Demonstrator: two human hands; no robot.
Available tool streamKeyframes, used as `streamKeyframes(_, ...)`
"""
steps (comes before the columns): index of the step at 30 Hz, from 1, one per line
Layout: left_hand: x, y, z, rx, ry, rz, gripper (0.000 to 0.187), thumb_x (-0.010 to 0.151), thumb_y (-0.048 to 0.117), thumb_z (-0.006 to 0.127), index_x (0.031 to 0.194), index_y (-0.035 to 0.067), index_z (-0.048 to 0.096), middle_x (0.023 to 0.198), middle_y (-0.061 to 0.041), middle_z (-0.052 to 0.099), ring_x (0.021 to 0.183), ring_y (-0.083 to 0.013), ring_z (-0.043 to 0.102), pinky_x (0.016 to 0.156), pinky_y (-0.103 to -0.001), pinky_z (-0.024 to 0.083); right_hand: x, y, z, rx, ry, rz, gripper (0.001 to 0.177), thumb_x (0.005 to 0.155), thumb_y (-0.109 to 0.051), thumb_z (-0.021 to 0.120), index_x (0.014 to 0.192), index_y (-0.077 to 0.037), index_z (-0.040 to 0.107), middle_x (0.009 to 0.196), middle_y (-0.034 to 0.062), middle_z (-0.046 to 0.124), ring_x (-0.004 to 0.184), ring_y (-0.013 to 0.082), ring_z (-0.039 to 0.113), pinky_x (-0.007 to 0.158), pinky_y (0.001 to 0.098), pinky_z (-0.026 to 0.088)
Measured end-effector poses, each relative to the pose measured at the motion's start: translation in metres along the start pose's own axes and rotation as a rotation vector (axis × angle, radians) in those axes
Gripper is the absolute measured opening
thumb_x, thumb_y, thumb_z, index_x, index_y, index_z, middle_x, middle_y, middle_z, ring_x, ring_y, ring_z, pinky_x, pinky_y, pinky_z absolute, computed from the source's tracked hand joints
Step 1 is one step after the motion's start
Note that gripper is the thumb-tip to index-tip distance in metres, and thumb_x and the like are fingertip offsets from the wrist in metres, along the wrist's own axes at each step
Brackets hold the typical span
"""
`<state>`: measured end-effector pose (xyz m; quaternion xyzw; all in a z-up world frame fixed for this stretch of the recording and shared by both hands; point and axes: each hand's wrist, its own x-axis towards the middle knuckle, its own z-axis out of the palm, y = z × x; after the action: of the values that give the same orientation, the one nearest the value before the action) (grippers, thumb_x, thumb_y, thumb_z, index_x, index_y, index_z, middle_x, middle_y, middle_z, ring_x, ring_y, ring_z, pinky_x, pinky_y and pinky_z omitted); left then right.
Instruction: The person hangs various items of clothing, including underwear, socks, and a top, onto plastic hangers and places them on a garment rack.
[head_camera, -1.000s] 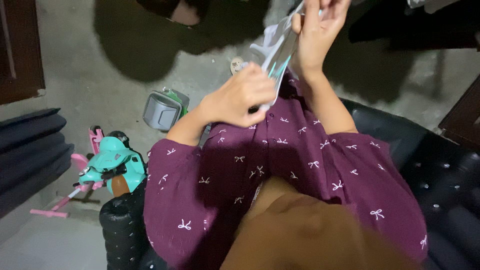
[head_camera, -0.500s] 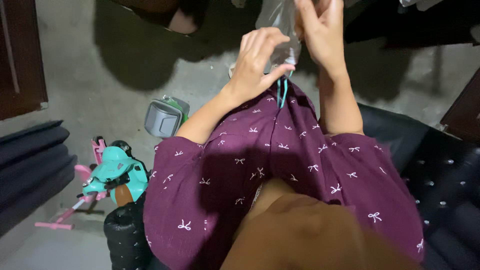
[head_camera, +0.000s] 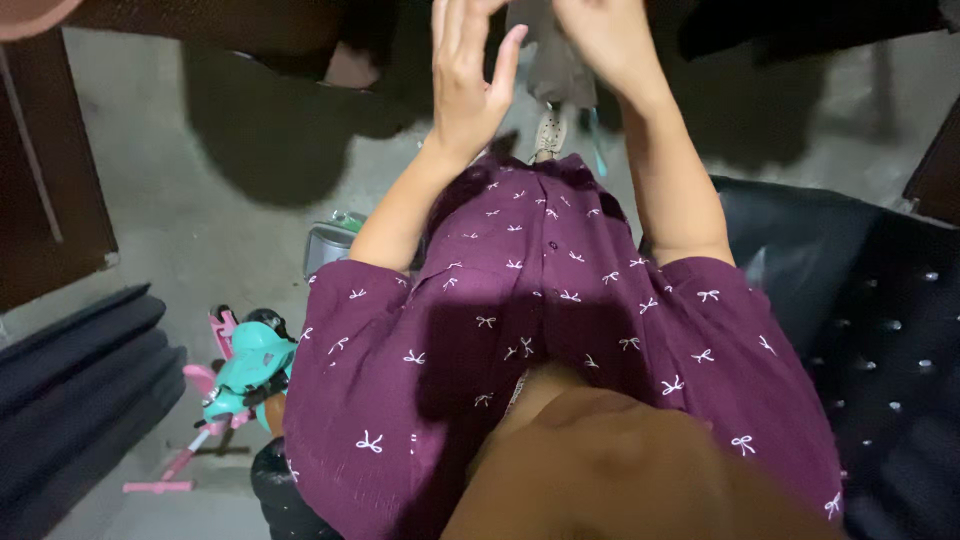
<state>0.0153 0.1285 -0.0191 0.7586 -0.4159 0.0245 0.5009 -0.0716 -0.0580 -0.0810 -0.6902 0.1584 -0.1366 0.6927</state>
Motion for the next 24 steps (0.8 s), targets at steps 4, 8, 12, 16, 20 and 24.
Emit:
streamKeyframes(4, 0.006, -0.003, -0.001, 0.072, -0.028, 0.077, 0.041, 0.094, 0.011, 0.078, 0.127, -0.001, 0.056, 0.124, -0.018, 0.059, 0.122, -0.0425, 0.050, 0.108, -0.052, 0.037, -0.032, -0.073, 0.008, -0.494, -0.059, -0.304, 0.022, 0.111, -0.007, 0.072, 0.102, 0.005, 0.055, 0.086, 0.0092, 0.056, 0.076, 0.0138, 0.052, 0.071, 0.0291, 0.044)
streamKeyframes(8, 0.011, 0.000, -0.005, 0.010, -0.189, 0.218, 0.035, 0.093, 0.006, 0.076, 0.124, 0.002, 0.061, 0.122, -0.015, 0.065, 0.123, -0.0346, 0.058, 0.117, -0.054, 0.026, -0.053, -0.120, 0.011, -0.438, -0.009, -0.148, 0.025, 0.110, -0.006, 0.070, 0.130, 0.003, 0.059, 0.084, 0.0077, 0.063, 0.068, 0.0089, 0.053, 0.063, 0.0265, 0.043)
streamKeyframes(12, 0.016, -0.005, -0.018, 0.040, -0.236, 0.224, 0.023, 0.091, 0.000, 0.075, 0.111, 0.006, 0.066, 0.108, -0.008, 0.067, 0.117, -0.0278, 0.066, 0.120, -0.052, 0.027, -0.065, -0.132, 0.008, -0.464, 0.041, -0.262, 0.014, 0.109, 0.003, 0.062, 0.122, 0.005, 0.068, 0.096, 0.0083, 0.068, 0.080, 0.0104, 0.059, 0.071, 0.0262, 0.047)
streamKeyframes(16, 0.020, -0.015, -0.046, 0.112, -0.213, 0.185, 0.022, 0.087, -0.004, 0.073, 0.107, 0.005, 0.067, 0.105, -0.007, 0.068, 0.116, -0.0280, 0.067, 0.122, -0.053, 0.026, -0.082, -0.133, -0.003, -0.334, 0.143, -0.040, 0.013, 0.113, 0.000, 0.063, 0.114, 0.004, 0.075, 0.081, 0.0038, 0.063, 0.071, 0.0078, 0.055, 0.064, 0.0237, 0.040)
streamKeyframes(20, 0.016, -0.012, -0.060, 0.055, -0.231, 0.217, 0.019, 0.090, 0.002, 0.077, 0.107, 0.004, 0.067, 0.104, -0.008, 0.067, 0.111, -0.0295, 0.065, 0.119, -0.053, 0.027, -0.086, -0.129, 0.003, -0.337, 0.112, -0.096, 0.013, 0.114, 0.000, 0.062, 0.111, 0.004, 0.074, 0.083, 0.0067, 0.067, 0.071, 0.0084, 0.059, 0.064, 0.0221, 0.044)
streamKeyframes(24, 0.009, -0.021, -0.062, -0.069, -0.295, 0.152, 0.013, 0.094, 0.006, 0.079, 0.103, 0.004, 0.069, 0.095, -0.009, 0.064, 0.099, -0.0273, 0.064, 0.118, -0.051, 0.038, -0.084, -0.133, 0.010, -0.377, 0.009, -0.092, 0.013, 0.113, 0.001, 0.061, 0.117, 0.004, 0.073, 0.087, 0.0075, 0.069, 0.073, 0.0096, 0.064, 0.065, 0.0229, 0.048)
